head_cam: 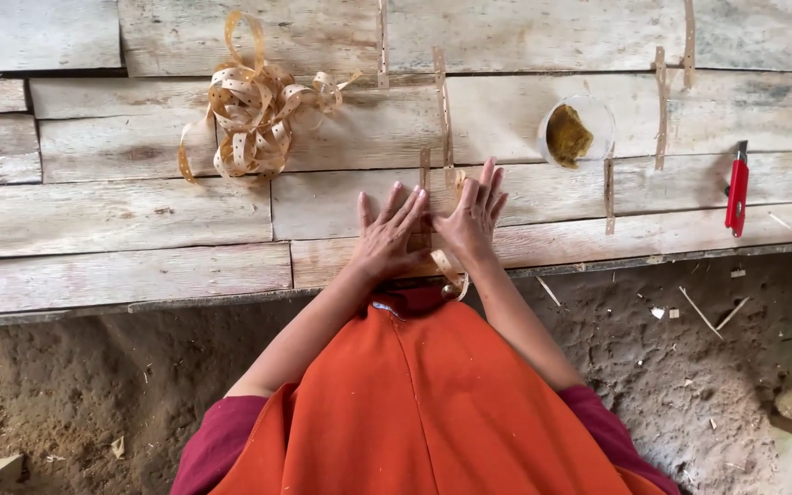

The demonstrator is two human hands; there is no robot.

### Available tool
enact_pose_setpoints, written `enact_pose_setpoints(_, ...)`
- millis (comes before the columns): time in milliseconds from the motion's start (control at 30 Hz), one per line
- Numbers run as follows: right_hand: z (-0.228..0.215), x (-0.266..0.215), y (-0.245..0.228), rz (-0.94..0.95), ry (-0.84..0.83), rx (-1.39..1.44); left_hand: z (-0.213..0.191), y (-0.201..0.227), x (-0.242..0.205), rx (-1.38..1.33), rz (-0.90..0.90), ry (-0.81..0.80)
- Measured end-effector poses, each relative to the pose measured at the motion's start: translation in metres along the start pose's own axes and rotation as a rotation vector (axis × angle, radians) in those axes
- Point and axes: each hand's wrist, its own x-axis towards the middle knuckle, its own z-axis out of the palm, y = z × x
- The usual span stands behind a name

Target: The person is filling gaps between wooden planks by inserting thin wood strips coated with an adhesive substance.

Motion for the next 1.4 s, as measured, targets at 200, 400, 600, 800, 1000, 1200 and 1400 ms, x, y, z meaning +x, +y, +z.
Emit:
enact_pose_setpoints(200,-0.016,-0.032,0.002,-0.069,-0.040,-0.086,0.013,-0.010,0.002,0.084,0.054,0.057)
enact_pose_setpoints(400,-0.018,-0.056,0.008,-0.114,-0.039,-0.091,0.024,-0.016,0.002,0.070,0.055,0.111)
enact_pose_setpoints(600,-0.071,-0.059,-0.036,-0.035,-0.125,0.438,-0.003,0.003,0.008,-0.382,-0.045,0.156)
enact_pose_setpoints(800,-0.108,-0.053,-0.084,-0.124,-0.075,0.865,-0.036,0.041,0.022,-1.575,-0.005,0.157)
enact_pose_setpoints(1000,-0.096,-0.034,-0.073,-0.216,0.035,0.736,-0.026,0.026,0.026,-1.566,-0.114,0.137)
enact_pose_setpoints(1200,-0.088,-0.016,-0.039,-0.060,-0.035,0.923,0.003,0.048,0.058,-1.561,-0.178,0.222)
enact_pose_setpoints(1400,-0.144,-0.002,0.001,0.047,0.151,0.832,0.000,0.126,0.098,-1.572,-0.138,0.161)
